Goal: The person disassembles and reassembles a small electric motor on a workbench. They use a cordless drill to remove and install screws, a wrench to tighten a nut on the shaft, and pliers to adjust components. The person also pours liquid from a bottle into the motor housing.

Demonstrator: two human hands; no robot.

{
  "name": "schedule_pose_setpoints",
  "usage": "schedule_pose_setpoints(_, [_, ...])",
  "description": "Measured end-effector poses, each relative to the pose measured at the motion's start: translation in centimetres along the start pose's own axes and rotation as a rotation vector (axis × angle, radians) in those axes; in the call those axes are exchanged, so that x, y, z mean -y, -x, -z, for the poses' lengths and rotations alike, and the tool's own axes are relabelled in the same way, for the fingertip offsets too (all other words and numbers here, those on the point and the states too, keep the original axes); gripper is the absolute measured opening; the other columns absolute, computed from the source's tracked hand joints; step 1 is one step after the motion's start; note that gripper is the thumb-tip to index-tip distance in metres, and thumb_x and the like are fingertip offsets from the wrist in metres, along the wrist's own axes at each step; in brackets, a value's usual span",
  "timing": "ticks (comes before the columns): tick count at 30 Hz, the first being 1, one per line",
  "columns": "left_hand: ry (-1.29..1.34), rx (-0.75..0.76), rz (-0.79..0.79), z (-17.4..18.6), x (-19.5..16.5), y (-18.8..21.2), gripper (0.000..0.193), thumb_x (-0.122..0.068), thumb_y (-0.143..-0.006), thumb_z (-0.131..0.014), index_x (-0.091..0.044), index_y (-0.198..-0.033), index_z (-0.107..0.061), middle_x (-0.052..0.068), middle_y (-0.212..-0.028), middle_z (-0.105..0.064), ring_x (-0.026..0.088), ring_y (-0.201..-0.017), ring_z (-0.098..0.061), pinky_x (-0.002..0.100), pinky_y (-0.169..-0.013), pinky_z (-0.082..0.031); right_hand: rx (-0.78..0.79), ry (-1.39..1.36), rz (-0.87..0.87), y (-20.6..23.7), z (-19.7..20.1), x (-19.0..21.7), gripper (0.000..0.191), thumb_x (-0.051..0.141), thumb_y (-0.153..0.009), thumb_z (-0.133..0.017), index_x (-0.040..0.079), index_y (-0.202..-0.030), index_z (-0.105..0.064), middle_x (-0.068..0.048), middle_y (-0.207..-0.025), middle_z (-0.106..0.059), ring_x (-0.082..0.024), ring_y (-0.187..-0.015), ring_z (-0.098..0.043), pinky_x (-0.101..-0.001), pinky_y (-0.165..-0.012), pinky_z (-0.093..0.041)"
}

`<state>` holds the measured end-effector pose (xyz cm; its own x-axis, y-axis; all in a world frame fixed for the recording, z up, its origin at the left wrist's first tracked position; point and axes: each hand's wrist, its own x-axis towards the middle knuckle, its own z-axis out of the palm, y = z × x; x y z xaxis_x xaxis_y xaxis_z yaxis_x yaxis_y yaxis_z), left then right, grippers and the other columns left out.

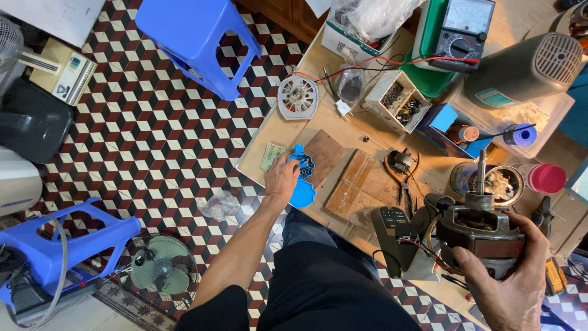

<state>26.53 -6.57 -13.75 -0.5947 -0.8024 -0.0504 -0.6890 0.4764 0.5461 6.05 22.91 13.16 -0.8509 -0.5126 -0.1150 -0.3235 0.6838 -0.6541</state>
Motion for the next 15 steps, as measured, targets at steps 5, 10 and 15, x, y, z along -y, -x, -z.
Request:
schedule_pose_setpoints(5, [-0.029,0.056,-0.018,-0.2,-0.2,-0.3,0.014,-0.021,-0.078,-0.081,-0.013,-0.088,-0.078,0.010,-0.128,-0.065,0.032,-0.113,-0.061,0.045,-0.088,-0.054,0.008,-0.018,-0.077,0.4,0.2,0.0,0.094,0.028,-0.075,-0.083,0.003,-0.155,-0.040,-0.020,-0.130,-0.064,-0.026,-0.117,-0.066,-0.0376,-0.100,-0.052])
schedule_pose_setpoints(10, [-0.105,0.131,-0.117,-0.1,-0.2,-1.1,0.015,-0.021,-0.075,-0.081,-0.011,-0.086,-0.079,0.009,-0.129,-0.064,0.031,-0.117,-0.057,0.047,-0.092,-0.050,0.014,0.024,-0.062,0.4,0.4,-0.3,0.094,0.029,-0.076,-0.082,0.004,-0.155,-0.039,-0.021,-0.130,-0.063,-0.027,-0.116,-0.066,-0.0386,-0.098,-0.053])
schedule_pose_setpoints(15, [-0.055,0.067,-0.287,0.6,0.6,-1.5,0.013,-0.017,-0.073,-0.081,-0.008,-0.080,-0.076,0.012,-0.128,-0.066,0.031,-0.118,-0.058,0.046,-0.093,-0.049,0.037,-0.006,-0.088,0.2,0.3,-0.2,0.095,0.029,-0.075,-0.082,0.004,-0.156,-0.038,-0.022,-0.126,-0.063,-0.028,-0.113,-0.067,-0.0395,-0.096,-0.055])
